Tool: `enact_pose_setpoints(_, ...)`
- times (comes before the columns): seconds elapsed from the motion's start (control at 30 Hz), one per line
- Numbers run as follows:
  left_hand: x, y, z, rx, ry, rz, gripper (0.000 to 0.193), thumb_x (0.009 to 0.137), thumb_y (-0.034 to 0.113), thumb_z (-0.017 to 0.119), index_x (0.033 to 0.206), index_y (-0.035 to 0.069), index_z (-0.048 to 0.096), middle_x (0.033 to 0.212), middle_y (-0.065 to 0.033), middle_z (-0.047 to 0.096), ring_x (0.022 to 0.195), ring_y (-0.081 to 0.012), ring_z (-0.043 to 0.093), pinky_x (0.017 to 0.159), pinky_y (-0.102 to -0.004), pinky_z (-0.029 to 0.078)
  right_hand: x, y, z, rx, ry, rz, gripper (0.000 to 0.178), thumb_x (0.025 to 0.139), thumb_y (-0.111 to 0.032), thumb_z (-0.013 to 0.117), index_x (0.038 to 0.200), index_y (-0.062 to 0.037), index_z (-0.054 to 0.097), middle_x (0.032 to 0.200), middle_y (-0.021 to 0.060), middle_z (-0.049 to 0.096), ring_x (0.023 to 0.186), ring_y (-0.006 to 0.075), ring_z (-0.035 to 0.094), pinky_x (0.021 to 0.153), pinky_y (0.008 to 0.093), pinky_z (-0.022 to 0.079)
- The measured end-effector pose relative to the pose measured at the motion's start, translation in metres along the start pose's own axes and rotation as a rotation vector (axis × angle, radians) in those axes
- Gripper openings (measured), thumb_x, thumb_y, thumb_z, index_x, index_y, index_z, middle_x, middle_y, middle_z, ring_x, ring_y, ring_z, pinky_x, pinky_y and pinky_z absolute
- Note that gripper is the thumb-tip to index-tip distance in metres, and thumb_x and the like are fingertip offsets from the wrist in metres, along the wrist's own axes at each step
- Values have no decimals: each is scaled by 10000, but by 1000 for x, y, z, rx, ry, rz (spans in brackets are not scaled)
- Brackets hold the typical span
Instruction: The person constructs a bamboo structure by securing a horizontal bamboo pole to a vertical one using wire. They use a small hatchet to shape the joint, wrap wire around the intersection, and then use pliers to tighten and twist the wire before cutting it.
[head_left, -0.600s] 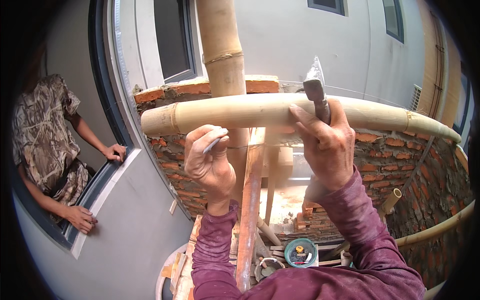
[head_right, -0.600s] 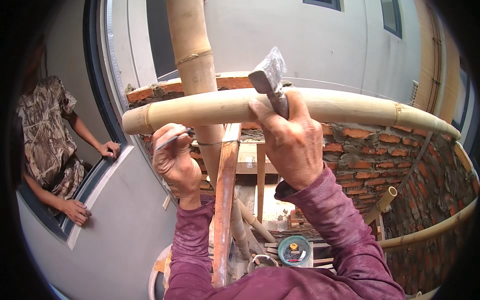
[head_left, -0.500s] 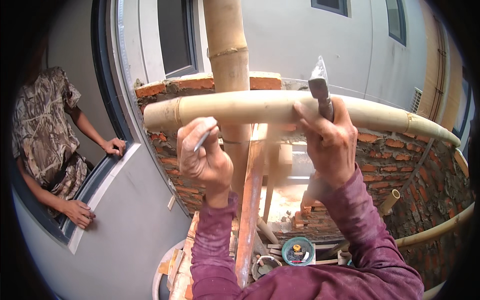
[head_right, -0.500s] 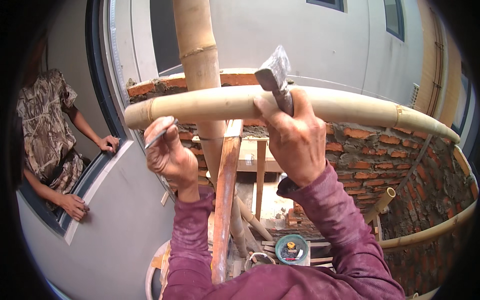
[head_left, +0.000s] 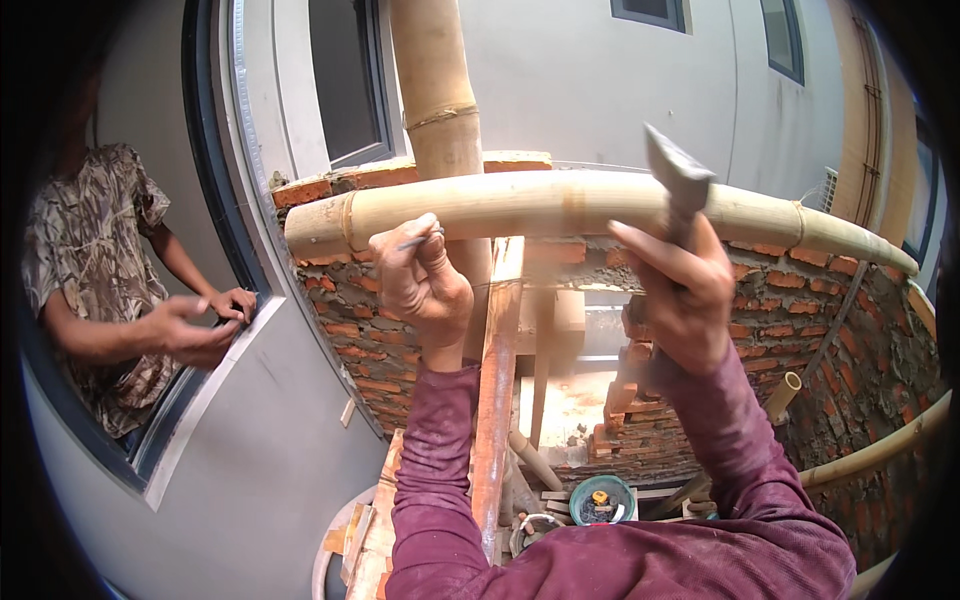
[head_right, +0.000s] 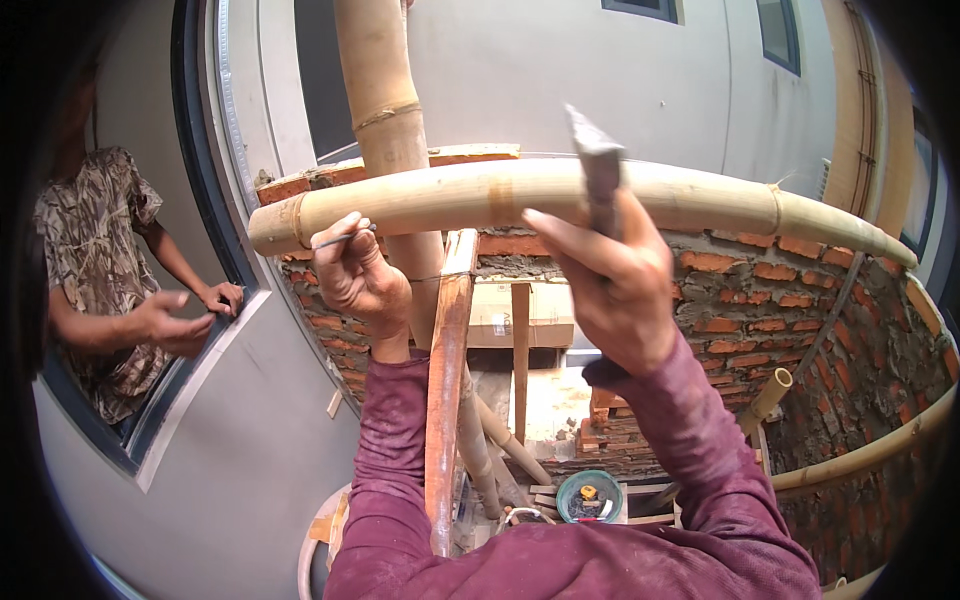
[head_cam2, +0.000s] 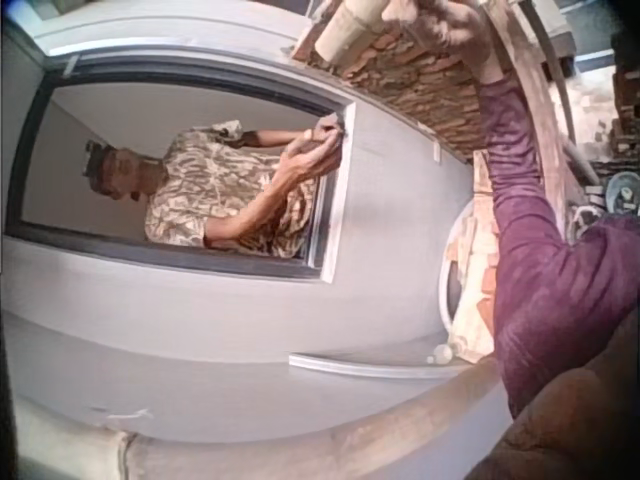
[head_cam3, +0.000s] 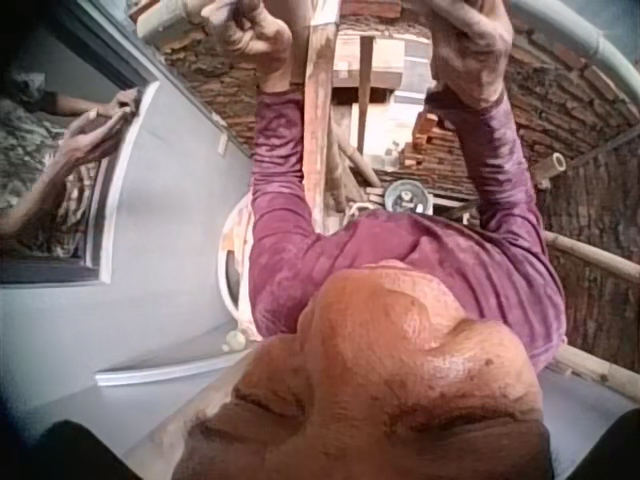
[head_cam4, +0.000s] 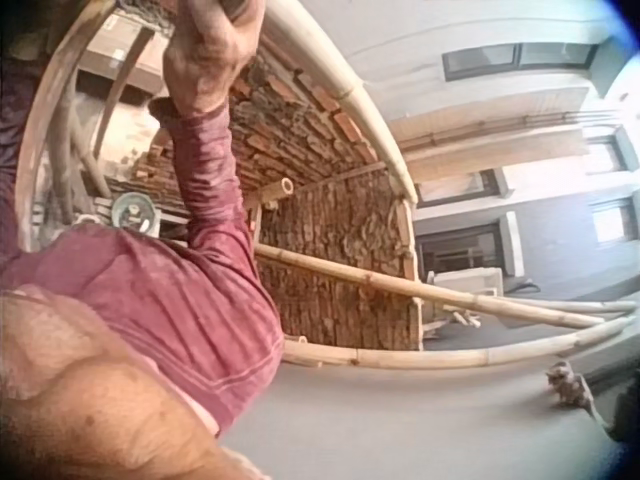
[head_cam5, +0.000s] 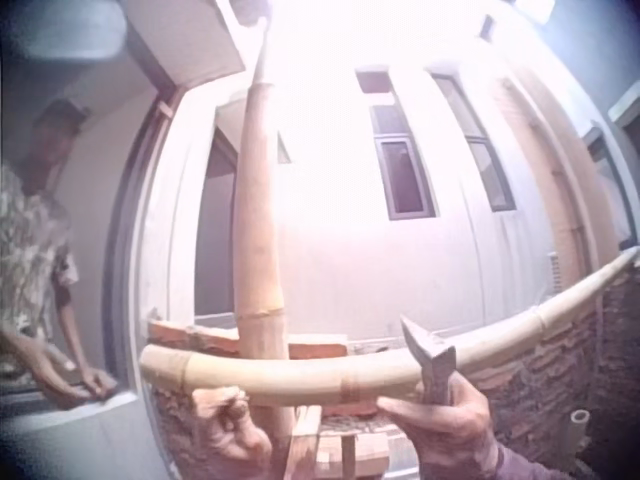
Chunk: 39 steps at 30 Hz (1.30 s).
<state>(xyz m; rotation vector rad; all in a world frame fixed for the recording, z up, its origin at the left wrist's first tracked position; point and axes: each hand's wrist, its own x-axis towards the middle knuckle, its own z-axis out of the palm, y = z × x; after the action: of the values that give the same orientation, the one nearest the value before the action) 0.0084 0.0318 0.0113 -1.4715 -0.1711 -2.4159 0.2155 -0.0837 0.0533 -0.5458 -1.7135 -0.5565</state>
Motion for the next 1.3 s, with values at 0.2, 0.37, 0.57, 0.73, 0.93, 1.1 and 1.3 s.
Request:
enact_pose_setpoints(0.2,3,1,-3,18,-8,12,147,901,25,585,1032,7,522,913,-79,592,811,-140,578,713,-246,508,-98,-27,-74,364,156,319,302,900,64,457,1165,14,593,980,112,484,511,38,415,350,162,354)
enact_pose_setpoints(0.37,12,17,9,-90,100,29,420,921,31,549,1248,57,286,883,-78,600,825,-141,580,744,-272,494,-219,-32,-119,210,214,896,260,935,3,490,1158,-24,619,939,34,511,525,22,412,376,172,358)
enact_pose_setpoints(0.57,0,20,14,722,-195,81,81,941,104,524,941,28,554,934,-101,593,871,-231,581,833,-336,467,-296,-36,-139,239,228,1468,569,939,-129,506,1435,-170,230,956,57,539,550,66,530,435,207,451)
enact_pose_setpoints(0.73,18,-6,0,200,-97,-19,172,950,90,532,1057,-42,563,1032,-163,632,873,-208,619,770,-279,524,-296,-57,-119,645,325,1412,757,958,-160,450,1471,-186,-106,860,140,570,424,122,532,360,230,433)
enact_pose_setpoints(0.93,6,6,-11,87,-30,-508,268,942,202,556,1076,-29,559,1000,-149,619,735,-212,622,556,-298,558,-294,-64,-128,653,189,1459,425,948,-269,444,1277,0,418,653,35,507,414,82,442,386,213,361)
enact_pose_setpoints(1.1,5,8,8,162,20,-110,48,824,30,668,871,18,671,1001,-79,611,940,-184,582,814,-304,485,-216,-54,-148,349,-31,1002,462,930,-280,493,1285,-4,386,672,23,506,477,55,419,438,198,332)
enact_pose_setpoints(1.3,25,11,0,-20,70,-128,126,929,130,576,914,14,624,904,-37,623,859,-144,586,818,-279,466,-125,-45,-135,474,-169,650,484,920,-210,560,1308,-23,339,778,51,499,526,60,421,450,201,348)
